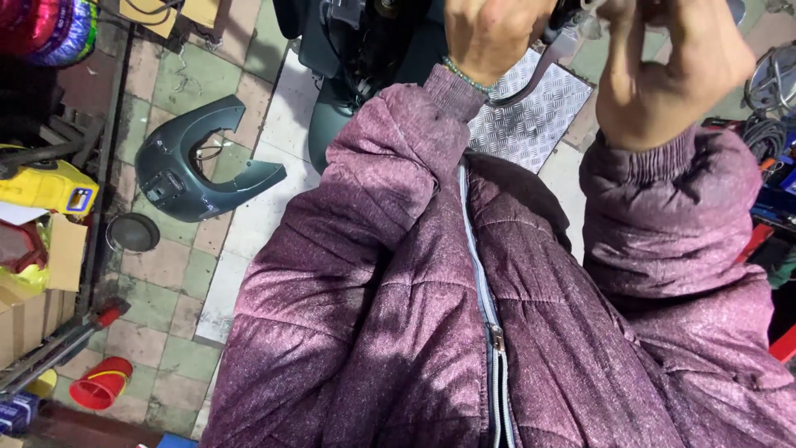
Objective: Repairing a motorcycle by disassembling the front panel, applying glue, and reassembling components using tools.
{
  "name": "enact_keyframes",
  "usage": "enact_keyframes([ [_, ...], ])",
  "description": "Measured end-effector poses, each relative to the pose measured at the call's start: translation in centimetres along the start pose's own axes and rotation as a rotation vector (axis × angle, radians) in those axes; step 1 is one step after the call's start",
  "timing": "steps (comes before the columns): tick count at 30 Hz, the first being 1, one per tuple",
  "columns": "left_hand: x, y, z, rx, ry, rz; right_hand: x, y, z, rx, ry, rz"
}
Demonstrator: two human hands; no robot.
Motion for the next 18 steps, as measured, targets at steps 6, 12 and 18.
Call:
enact_keyframes([
  [6, 0.8, -1.3, -0.8, -0.034, 0.002, 0.014, 0.6, -0.4, 0.1, 0.171, -0.063, -0.134],
  [12, 0.5, -0.2, 0.1, -0.053, -0.026, -0.077, 1.5, 1.0, 0.7, 0.251, 0.006, -0.112],
  [18, 1.0, -0.2, -0.5, -0.158, 0.015, -0.171, -0.1, 0.0, 0.7, 0.095, -0.195, -0.071],
])
Point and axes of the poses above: each hand's wrist, its own y-axis away from the middle knuckle, its own z-axis out of the palm, x = y × z, the point moved 5 cm from there along -y, towards the middle knuckle, and after that the axes turned 15 degrees about y, right-handed, at the moved point
